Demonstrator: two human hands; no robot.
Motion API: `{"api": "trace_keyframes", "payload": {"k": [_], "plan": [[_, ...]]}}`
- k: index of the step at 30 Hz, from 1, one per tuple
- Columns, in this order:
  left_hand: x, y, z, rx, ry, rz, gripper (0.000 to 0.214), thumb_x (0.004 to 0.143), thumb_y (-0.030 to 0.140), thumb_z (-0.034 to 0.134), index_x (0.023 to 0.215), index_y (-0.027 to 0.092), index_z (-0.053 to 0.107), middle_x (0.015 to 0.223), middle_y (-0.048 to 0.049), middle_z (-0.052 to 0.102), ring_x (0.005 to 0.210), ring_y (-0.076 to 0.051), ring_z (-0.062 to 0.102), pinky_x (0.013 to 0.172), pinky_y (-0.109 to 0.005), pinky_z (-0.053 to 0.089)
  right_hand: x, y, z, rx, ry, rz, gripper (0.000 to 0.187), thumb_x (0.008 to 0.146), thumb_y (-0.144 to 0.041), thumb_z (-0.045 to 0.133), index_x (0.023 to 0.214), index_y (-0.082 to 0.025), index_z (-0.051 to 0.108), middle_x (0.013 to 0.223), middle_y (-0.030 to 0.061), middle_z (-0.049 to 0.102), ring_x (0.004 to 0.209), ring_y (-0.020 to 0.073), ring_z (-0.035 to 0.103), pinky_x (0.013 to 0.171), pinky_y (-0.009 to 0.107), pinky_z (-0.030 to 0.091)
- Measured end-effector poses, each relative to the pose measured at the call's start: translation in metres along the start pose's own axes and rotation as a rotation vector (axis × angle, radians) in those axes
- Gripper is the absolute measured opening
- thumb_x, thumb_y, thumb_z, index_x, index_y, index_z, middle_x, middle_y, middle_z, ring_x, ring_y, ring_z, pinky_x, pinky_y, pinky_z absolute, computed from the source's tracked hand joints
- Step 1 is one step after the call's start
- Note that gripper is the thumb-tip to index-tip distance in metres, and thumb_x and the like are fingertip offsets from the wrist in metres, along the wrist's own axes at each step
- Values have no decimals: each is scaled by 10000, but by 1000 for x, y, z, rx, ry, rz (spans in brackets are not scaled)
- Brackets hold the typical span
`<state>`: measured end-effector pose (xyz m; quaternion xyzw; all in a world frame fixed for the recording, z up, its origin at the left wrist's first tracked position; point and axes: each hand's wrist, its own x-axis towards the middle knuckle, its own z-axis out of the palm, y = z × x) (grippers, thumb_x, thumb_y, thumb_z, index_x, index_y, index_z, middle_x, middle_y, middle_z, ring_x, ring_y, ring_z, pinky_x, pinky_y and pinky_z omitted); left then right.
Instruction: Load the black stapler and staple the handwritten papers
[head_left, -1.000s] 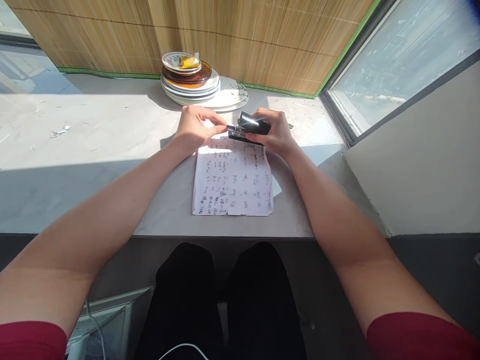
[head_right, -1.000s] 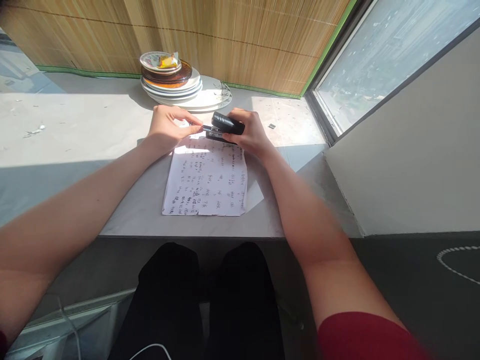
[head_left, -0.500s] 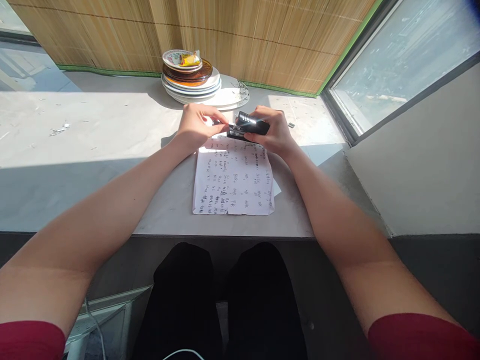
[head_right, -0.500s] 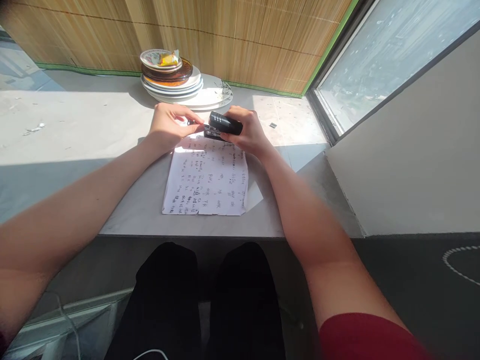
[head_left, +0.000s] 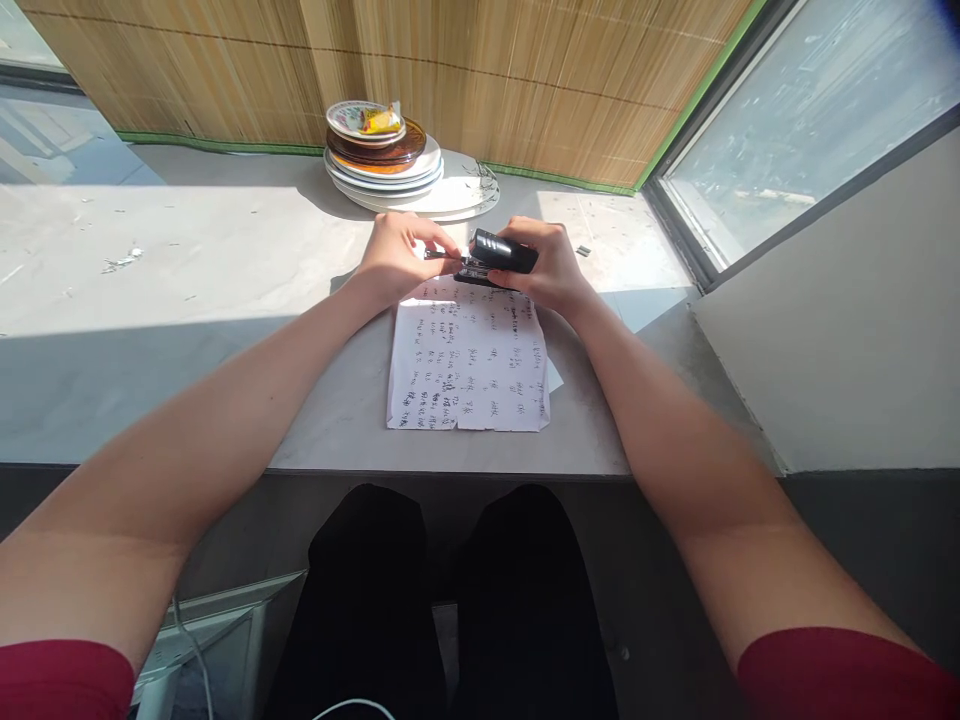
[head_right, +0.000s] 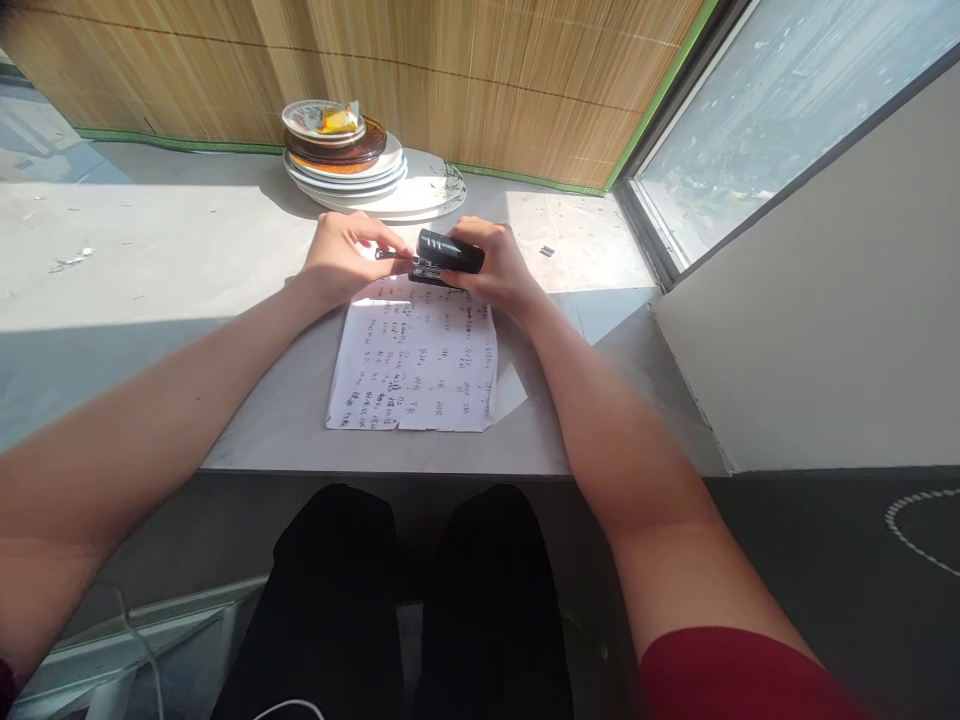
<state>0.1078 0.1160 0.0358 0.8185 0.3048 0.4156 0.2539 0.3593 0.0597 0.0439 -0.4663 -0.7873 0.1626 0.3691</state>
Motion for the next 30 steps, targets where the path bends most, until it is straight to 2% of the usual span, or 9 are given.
{"api": "trace_keyframes", "payload": {"k": [7, 14, 17, 19, 21, 24, 27, 30], "plan": [[-1, -1, -3, -11, 20, 10, 196, 786, 376, 849, 917, 243, 789, 935, -52, 810, 969, -256, 687, 911, -427, 598, -3, 5, -3, -13, 40, 17, 447, 768, -402, 856, 1184, -294, 735, 922, 57, 590, 933, 313, 582, 785, 509, 530], [-3, 5, -11, -42, 22, 72, 115, 875, 385, 796, 920, 280, 812, 977, -57, 815, 984, -272, 693, 986, -502, 563, -7, 12, -18, 33, 77, 55, 430, 760, -435, 854, 1134, -245, 761, 881, 55, 590, 908, 300, 592, 792, 528, 540], [-3, 9, -9, -71, -14, 99, 252, 853, 405, 810, 1050, 247, 808, 1009, -74, 816, 1041, -284, 701, 1016, -516, 541, -6, 4, -20, 44, 36, 31, 464, 727, -432, 873, 1137, -244, 762, 890, 60, 623, 923, 304, 599, 786, 513, 533], [-2, 11, -8, -89, -45, 105, 455, 816, 414, 836, 1220, 218, 764, 1089, -82, 808, 1057, -277, 705, 1022, -494, 531, -5, -5, -19, 57, -17, 1, 501, 704, -434, 896, 1144, -239, 757, 884, 68, 651, 933, 311, 597, 785, 508, 524], [-2, 12, -6, -82, -89, 117, 539, 785, 425, 853, 1267, 216, 735, 1155, -76, 793, 1039, -261, 709, 1003, -457, 533, -3, -14, -14, 68, -62, -24, 509, 696, -447, 907, 1135, -239, 756, 877, 72, 671, 941, 315, 594, 793, 507, 517], [-1, 12, -4, -25, -138, 127, 439, 780, 437, 844, 1156, 230, 753, 1151, -57, 783, 1032, -256, 707, 958, -423, 545, -2, -26, -7, 70, -98, -46, 440, 709, -466, 904, 1064, -242, 771, 893, 79, 678, 939, 309, 597, 810, 503, 513], [0, 11, -3, 2, -138, 125, 371, 810, 440, 813, 1102, 222, 744, 1134, -55, 775, 1069, -271, 701, 959, -431, 552, -3, -30, -3, 55, -78, -45, 380, 739, -494, 886, 1005, -242, 783, 889, 81, 665, 916, 299, 597, 812, 498, 516], [1, 7, -2, -24, -139, 107, 389, 888, 455, 732, 1189, 208, 721, 1235, -88, 754, 1159, -290, 687, 1019, -461, 543, -4, -24, -5, 15, -14, -10, 420, 779, -532, 854, 1079, -246, 781, 897, 77, 658, 924, 297, 608, 800, 487, 528]]}}
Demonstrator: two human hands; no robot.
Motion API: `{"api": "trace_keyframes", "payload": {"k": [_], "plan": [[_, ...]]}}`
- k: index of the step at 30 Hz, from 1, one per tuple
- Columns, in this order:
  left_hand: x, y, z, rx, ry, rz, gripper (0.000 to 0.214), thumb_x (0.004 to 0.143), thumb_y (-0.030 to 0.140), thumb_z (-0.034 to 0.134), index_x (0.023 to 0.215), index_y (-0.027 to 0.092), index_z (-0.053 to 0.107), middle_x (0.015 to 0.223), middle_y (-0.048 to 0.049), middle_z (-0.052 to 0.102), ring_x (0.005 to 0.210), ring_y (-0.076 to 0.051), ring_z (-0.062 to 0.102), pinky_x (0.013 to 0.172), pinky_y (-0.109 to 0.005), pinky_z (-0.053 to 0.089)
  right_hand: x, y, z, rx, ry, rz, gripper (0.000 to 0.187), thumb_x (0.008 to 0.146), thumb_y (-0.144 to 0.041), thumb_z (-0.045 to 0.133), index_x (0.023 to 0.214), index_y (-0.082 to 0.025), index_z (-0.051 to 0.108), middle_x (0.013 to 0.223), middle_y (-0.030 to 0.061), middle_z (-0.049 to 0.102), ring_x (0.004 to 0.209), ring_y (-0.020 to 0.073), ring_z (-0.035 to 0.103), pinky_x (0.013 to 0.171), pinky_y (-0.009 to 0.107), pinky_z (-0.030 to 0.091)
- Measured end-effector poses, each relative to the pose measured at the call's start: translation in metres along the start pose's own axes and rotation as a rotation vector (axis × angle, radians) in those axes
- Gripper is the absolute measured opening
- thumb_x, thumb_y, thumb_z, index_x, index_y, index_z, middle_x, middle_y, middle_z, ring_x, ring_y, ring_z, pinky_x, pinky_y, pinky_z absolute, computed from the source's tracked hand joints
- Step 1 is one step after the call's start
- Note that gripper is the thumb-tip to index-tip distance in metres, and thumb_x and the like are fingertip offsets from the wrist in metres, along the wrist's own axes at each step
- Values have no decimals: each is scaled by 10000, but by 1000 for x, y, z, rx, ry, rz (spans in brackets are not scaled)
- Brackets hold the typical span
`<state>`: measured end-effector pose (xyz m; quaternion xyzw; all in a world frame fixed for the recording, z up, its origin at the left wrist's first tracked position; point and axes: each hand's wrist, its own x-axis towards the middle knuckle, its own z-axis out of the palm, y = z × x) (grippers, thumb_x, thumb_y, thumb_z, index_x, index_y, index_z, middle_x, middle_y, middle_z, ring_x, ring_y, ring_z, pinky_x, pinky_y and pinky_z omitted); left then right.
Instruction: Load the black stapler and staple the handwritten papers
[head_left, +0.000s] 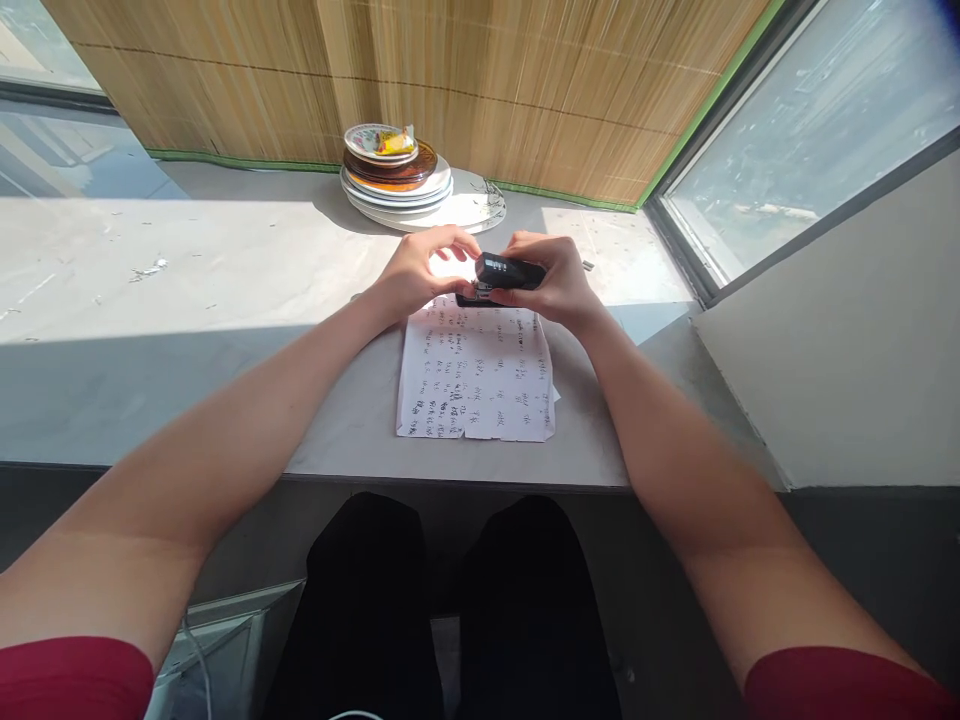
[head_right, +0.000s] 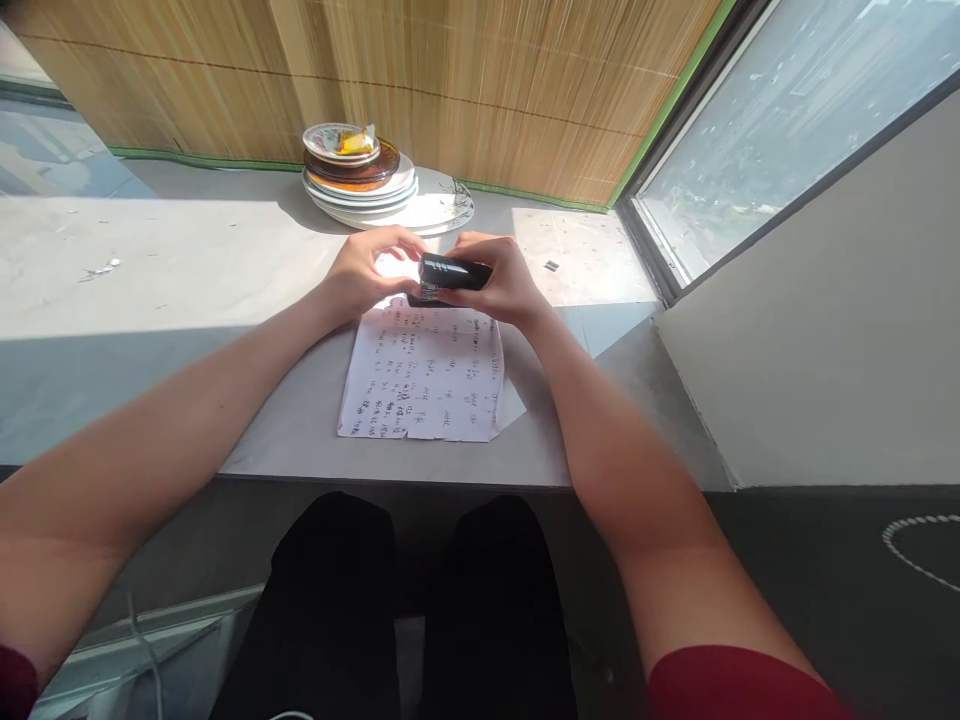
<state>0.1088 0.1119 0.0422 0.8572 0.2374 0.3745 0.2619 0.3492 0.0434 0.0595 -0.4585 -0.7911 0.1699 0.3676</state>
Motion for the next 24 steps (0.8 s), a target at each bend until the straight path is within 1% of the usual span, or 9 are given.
{"api": "trace_keyframes", "payload": {"k": [3, 5, 6, 9, 11, 13, 18, 20, 24], "plan": [[0, -9, 1, 22, -188, -75, 459, 980, 438, 589, 1381, 225, 662, 1423, -113, 683, 1323, -315, 627, 1103, -505, 507, 0, 15, -6, -101, 141, 60, 471, 857, -531, 772, 1242, -262, 738, 978, 82, 680, 993, 314, 632, 829, 496, 550], [-3, -18, 0, 124, -342, -115, 464, 972, 450, 588, 1380, 252, 685, 1486, -96, 649, 1408, -346, 566, 1159, -541, 462, 1, 30, -12, -220, 256, 116, 510, 904, -503, 705, 1358, -273, 680, 1089, 97, 698, 1073, 339, 641, 890, 534, 558], [-4, -22, -2, 185, -371, -131, 446, 952, 466, 609, 1336, 266, 718, 1484, -82, 651, 1422, -361, 550, 1175, -554, 444, 2, 38, -14, -288, 304, 146, 528, 920, -488, 675, 1404, -278, 650, 1150, 106, 701, 1116, 355, 638, 925, 563, 555], [-9, -27, -11, 338, -261, -213, 386, 933, 499, 598, 1206, 293, 776, 1374, -68, 711, 1344, -375, 595, 1146, -568, 456, 2, 59, -22, -472, 378, 229, 533, 932, -461, 636, 1436, -289, 632, 1235, 126, 706, 1192, 402, 612, 991, 650, 523], [-11, -22, -16, 438, -178, -267, 389, 924, 513, 581, 1178, 291, 773, 1274, -87, 739, 1271, -382, 619, 1119, -589, 457, 2, 67, -25, -535, 345, 253, 506, 920, -449, 650, 1402, -294, 661, 1197, 128, 725, 1188, 415, 603, 1002, 669, 508], [-11, -14, -19, 499, -169, -257, 412, 917, 537, 582, 1202, 293, 753, 1281, -97, 730, 1259, -381, 607, 1127, -598, 435, 1, 68, -26, -540, 248, 244, 502, 904, -426, 679, 1389, -292, 675, 1149, 126, 746, 1163, 410, 607, 1012, 657, 498], [-8, -4, -12, 372, -407, -91, 510, 979, 573, 508, 1435, 388, 640, 1643, -9, 490, 1518, -316, 414, 1262, -539, 299, 1, 52, -24, -488, 58, 160, 507, 914, -373, 692, 1416, -308, 665, 1103, 113, 770, 1133, 393, 616, 1045, 643, 453], [-7, -9, -8, 333, -456, -72, 529, 962, 564, 534, 1457, 409, 636, 1645, -8, 493, 1544, -327, 384, 1276, -560, 262, 1, 47, -23, -448, 41, 119, 496, 915, -359, 692, 1408, -303, 676, 1094, 111, 774, 1125, 387, 617, 1042, 636, 453], [-4, -20, -1, 254, -433, -8, 500, 922, 548, 612, 1394, 413, 701, 1564, -34, 589, 1484, -348, 476, 1247, -570, 323, 2, 42, -21, -346, 18, 39, 487, 908, -360, 710, 1388, -280, 697, 1106, 104, 776, 1092, 357, 621, 1018, 592, 489]]}}
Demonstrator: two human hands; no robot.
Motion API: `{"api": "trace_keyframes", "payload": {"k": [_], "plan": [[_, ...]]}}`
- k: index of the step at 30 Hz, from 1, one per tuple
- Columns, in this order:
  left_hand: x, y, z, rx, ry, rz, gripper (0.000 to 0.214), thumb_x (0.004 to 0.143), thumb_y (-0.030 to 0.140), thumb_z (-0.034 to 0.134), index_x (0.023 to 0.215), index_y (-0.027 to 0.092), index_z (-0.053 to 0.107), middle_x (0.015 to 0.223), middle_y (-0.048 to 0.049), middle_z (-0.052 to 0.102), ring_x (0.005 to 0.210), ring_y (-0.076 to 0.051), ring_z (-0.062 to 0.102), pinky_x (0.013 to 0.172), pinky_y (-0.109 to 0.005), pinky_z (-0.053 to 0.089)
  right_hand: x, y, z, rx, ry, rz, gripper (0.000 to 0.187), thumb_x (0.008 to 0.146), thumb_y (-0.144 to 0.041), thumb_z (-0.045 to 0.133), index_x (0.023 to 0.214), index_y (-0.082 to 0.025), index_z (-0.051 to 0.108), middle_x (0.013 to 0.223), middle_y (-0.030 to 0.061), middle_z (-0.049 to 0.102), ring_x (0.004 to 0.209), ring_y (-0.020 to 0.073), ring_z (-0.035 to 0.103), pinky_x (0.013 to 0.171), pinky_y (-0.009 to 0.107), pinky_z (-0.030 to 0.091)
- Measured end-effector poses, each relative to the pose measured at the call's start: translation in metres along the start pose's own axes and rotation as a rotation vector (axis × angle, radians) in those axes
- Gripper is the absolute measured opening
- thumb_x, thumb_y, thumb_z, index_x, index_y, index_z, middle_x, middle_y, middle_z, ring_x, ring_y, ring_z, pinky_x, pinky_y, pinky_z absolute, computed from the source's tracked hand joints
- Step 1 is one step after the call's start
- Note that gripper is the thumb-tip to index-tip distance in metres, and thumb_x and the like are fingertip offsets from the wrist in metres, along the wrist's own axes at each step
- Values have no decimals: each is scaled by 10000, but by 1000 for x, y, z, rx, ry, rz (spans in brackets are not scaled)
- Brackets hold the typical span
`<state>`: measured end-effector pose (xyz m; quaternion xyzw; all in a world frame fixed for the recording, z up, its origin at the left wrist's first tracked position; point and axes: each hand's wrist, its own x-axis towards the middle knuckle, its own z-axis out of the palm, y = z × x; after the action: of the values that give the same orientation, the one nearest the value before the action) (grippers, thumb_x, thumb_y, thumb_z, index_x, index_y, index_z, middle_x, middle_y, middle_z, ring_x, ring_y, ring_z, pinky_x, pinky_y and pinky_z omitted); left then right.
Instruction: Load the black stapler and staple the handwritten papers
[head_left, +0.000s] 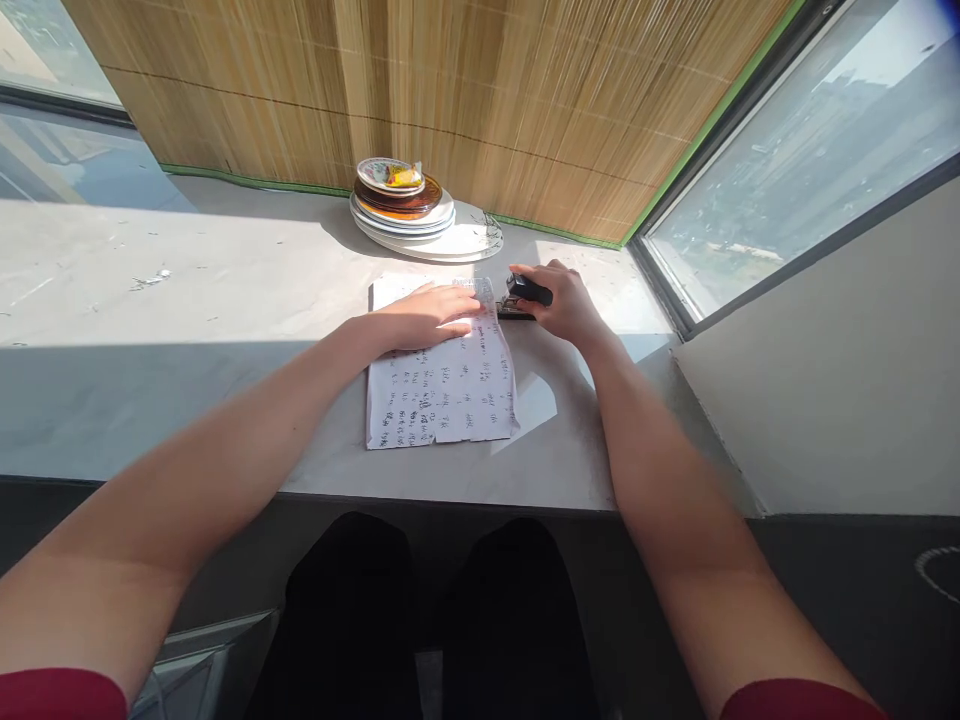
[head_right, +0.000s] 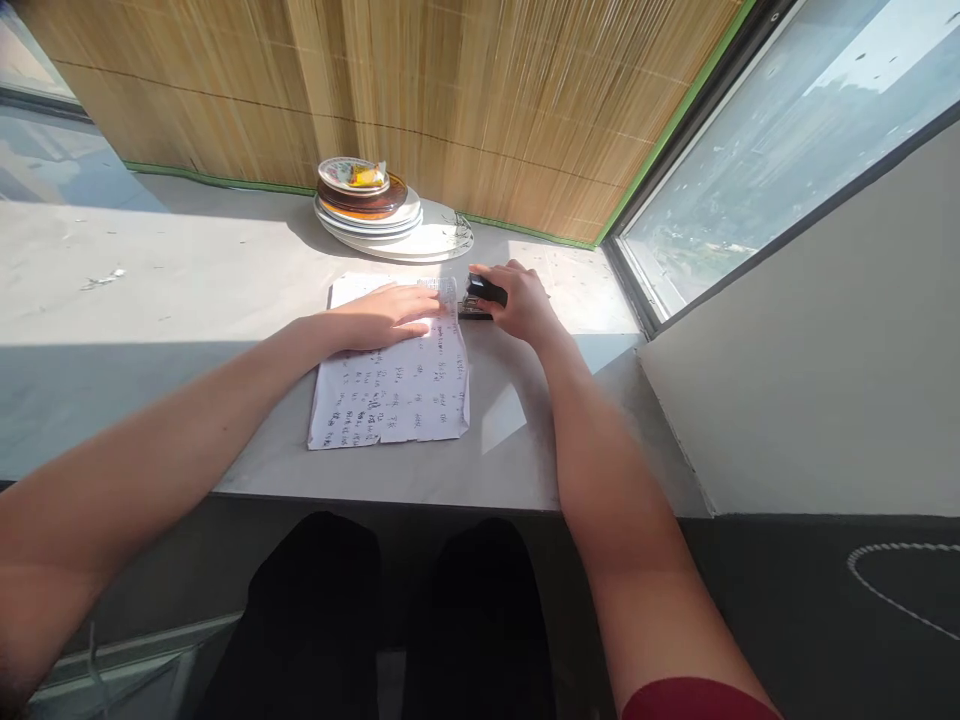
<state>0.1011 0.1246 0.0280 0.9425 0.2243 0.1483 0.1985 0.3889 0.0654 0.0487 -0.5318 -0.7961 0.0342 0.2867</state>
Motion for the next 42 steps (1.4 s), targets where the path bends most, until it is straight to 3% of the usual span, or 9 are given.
{"api": "trace_keyframes", "payload": {"k": [5, 13, 24, 29, 37, 42], "plan": [[0, 3, 1, 8, -76, 21, 515, 959, 534, 577, 1468, 475, 631, 1643, -15, 505, 1554, -342, 386, 1272, -629, 245, 0, -10, 0, 74, 1, -9, 527, 891, -402, 746, 1402, -283, 693, 1118, 101, 759, 1082, 345, 639, 979, 563, 533], [-2, 14, -3, 25, -181, 53, 490, 990, 482, 491, 1462, 511, 620, 1713, 36, 387, 1640, -317, 192, 1288, -666, 110, 4, -22, 11, 123, 25, -70, 344, 950, -335, 659, 1271, -307, 778, 1036, 64, 744, 1029, 299, 621, 1005, 552, 509], [0, 13, 0, -71, -62, 78, 400, 909, 461, 636, 1293, 494, 745, 1568, 11, 579, 1561, -333, 382, 1290, -641, 208, 8, -25, 20, 79, -14, -45, 315, 942, -359, 676, 1237, -315, 781, 1030, 95, 723, 1043, 346, 595, 950, 612, 511], [1, 11, 2, -54, -65, 83, 437, 903, 472, 636, 1328, 470, 733, 1543, -11, 598, 1571, -337, 361, 1293, -640, 193, 10, -26, 20, 80, -28, -39, 361, 901, -422, 739, 1240, -302, 776, 1005, 107, 719, 1037, 361, 576, 935, 626, 516], [1, 8, 5, -59, -44, 61, 367, 923, 491, 622, 1262, 473, 762, 1566, -6, 572, 1529, -344, 425, 1287, -642, 191, 11, -39, 24, -91, -90, -64, 228, 941, -330, 677, 1135, -308, 795, 914, 75, 687, 1059, 342, 564, 978, 590, 443], [-1, 6, 3, -46, -78, 50, 346, 942, 501, 600, 1246, 487, 764, 1589, 7, 552, 1542, -344, 401, 1279, -655, 190, 3, -33, 8, -95, -112, -39, 352, 925, -377, 707, 1275, -341, 725, 1067, 77, 731, 1092, 355, 582, 950, 548, 476]]}}
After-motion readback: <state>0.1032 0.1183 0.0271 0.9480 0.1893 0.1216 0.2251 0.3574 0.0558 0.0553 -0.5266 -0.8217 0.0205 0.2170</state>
